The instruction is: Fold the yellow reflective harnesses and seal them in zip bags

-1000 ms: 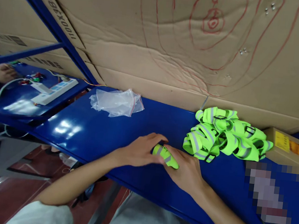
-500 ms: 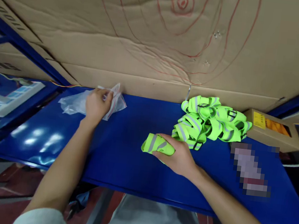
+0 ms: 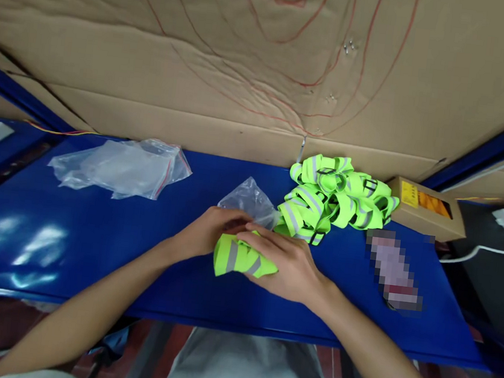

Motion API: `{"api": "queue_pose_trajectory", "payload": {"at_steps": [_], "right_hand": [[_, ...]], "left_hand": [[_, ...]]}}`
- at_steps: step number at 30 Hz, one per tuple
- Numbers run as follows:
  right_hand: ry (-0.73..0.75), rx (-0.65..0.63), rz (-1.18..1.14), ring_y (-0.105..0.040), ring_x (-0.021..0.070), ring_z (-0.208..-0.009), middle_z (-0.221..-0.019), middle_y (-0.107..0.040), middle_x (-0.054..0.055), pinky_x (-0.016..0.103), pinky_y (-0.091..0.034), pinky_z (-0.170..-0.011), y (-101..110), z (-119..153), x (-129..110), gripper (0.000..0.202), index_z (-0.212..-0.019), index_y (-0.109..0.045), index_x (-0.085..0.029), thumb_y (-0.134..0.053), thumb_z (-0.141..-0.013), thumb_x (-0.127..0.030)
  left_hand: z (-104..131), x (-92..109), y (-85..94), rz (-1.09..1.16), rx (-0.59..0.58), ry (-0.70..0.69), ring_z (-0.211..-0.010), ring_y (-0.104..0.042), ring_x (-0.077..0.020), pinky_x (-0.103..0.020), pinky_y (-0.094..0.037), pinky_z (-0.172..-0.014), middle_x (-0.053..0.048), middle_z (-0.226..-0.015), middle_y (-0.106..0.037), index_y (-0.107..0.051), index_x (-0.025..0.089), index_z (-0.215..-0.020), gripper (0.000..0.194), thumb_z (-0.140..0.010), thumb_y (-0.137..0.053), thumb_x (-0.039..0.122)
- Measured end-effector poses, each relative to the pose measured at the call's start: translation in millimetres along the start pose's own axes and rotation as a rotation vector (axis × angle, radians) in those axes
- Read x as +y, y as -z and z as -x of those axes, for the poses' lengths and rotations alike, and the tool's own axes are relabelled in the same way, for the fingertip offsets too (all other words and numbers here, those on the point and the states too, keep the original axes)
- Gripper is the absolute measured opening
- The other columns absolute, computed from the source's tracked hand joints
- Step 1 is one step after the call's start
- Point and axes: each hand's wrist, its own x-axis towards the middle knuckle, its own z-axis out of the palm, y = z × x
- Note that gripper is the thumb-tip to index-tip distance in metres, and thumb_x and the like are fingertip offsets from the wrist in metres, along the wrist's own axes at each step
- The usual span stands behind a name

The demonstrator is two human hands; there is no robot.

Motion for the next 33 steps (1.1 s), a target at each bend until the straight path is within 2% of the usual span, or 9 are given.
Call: {"api": "queue_pose_trajectory", "payload": {"at_steps": [3,6,10,14,18,22,25,29,33], "right_hand": [[-0.184,-0.054,-0.020,-0.068,0.0258,-0.125,-0.143,-0.065,0.006,0.037,-0.058,-0.103,-6.0,0.3,10.5,0.053,-0.140,-0.060,-0.028,-0.075,-0.089,-0.032],[-0.380,-0.046,-0.071,-0.072,0.0280,-0.118,-0.135,-0.071,0.007,0.039,-0.058,-0.099,-11.8,-1.2,18.6,0.053,-0.135,-0.064,-0.026,-0.078,-0.085,-0.036],[-0.588,0.063,-0.164,-0.074,0.0284,-0.106,-0.117,-0.077,0.005,0.039,-0.058,-0.091,-12.5,-6.6,20.1,0.049,-0.126,-0.069,-0.023,-0.080,-0.082,-0.042],[-0.703,0.154,-0.252,-0.073,0.0261,-0.097,-0.105,-0.078,0.002,0.037,-0.056,-0.086,-11.4,-11.9,15.0,0.047,-0.118,-0.072,-0.023,-0.082,-0.078,-0.045],[-0.730,0.206,-0.359,-0.072,0.0236,-0.094,-0.102,-0.078,0.001,0.034,-0.054,-0.085,-10.3,-16.7,8.1,0.043,-0.114,-0.074,-0.023,-0.082,-0.078,-0.043],[-0.804,0.222,-0.486,-0.070,0.0219,-0.082,-0.091,-0.077,0.001,0.031,-0.055,-0.074,-5.5,-21.0,3.2,0.037,-0.102,-0.076,-0.020,-0.083,-0.075,-0.045],[-0.828,0.267,-0.560,-0.070,0.0224,-0.080,-0.091,-0.078,0.001,0.033,-0.057,-0.073,-3.3,-21.6,4.0,0.039,-0.099,-0.076,-0.020,-0.085,-0.072,-0.046],[-0.787,0.289,-0.614,-0.071,0.0241,-0.089,-0.099,-0.077,0.003,0.038,-0.058,-0.083,-6.9,-19.1,13.8,0.044,-0.105,-0.075,-0.021,-0.086,-0.072,-0.048],[-0.640,0.384,-0.397,-0.065,0.0251,-0.116,-0.119,-0.068,0.007,0.040,-0.050,-0.105,-11.2,-16.4,27.1,0.037,-0.094,-0.076,-0.022,-0.088,-0.069,-0.047]], "left_hand": [[-2.5,-6.6,4.4,0.083,0.055,0.105,-0.077,-0.072,-0.0166,-0.025,-0.053,-0.067,-0.001,-0.086,-0.078,-0.074,0.019,-0.096,0.021,-0.098,-0.058,0.032],[-3.8,-11.3,3.2,0.045,0.166,0.121,-0.079,-0.074,-0.0171,-0.026,-0.056,-0.071,-0.001,-0.088,-0.079,-0.075,0.020,-0.096,0.019,-0.097,-0.061,0.033],[1.1,-7.2,-8.4,-0.298,0.386,-0.029,-0.083,-0.074,-0.0172,-0.028,-0.055,-0.077,-0.001,-0.093,-0.079,-0.074,0.021,-0.100,0.012,-0.095,-0.063,0.022],[7.1,1.5,-20.0,-0.580,0.578,-0.250,-0.080,-0.072,-0.0170,-0.028,-0.054,-0.073,-0.003,-0.091,-0.077,-0.070,0.018,-0.102,0.011,-0.096,-0.061,0.014],[8.3,8.7,-21.3,-0.669,0.655,-0.355,-0.079,-0.070,-0.0174,-0.029,-0.054,-0.073,-0.004,-0.090,-0.076,-0.066,0.017,-0.104,0.010,-0.095,-0.063,0.013],[9.2,15.2,-21.1,-0.625,0.669,-0.357,-0.079,-0.069,-0.0167,-0.028,-0.055,-0.074,-0.004,-0.089,-0.074,-0.066,0.016,-0.106,0.013,-0.094,-0.064,0.011],[10.7,18.3,-20.9,-0.601,0.654,-0.357,-0.082,-0.069,-0.0170,-0.028,-0.056,-0.077,-0.006,-0.093,-0.074,-0.066,0.016,-0.110,0.017,-0.094,-0.065,0.011],[13.0,19.8,-18.3,-0.720,0.626,-0.411,-0.081,-0.068,-0.0185,-0.031,-0.055,-0.077,-0.007,-0.093,-0.073,-0.064,0.017,-0.119,0.025,-0.095,-0.063,0.011],[15.7,21.3,-16.5,-0.879,0.594,-0.472,-0.080,-0.066,-0.0209,-0.034,-0.053,-0.075,-0.007,-0.088,-0.071,-0.061,0.014,-0.127,0.034,-0.093,-0.064,0.008]]}}
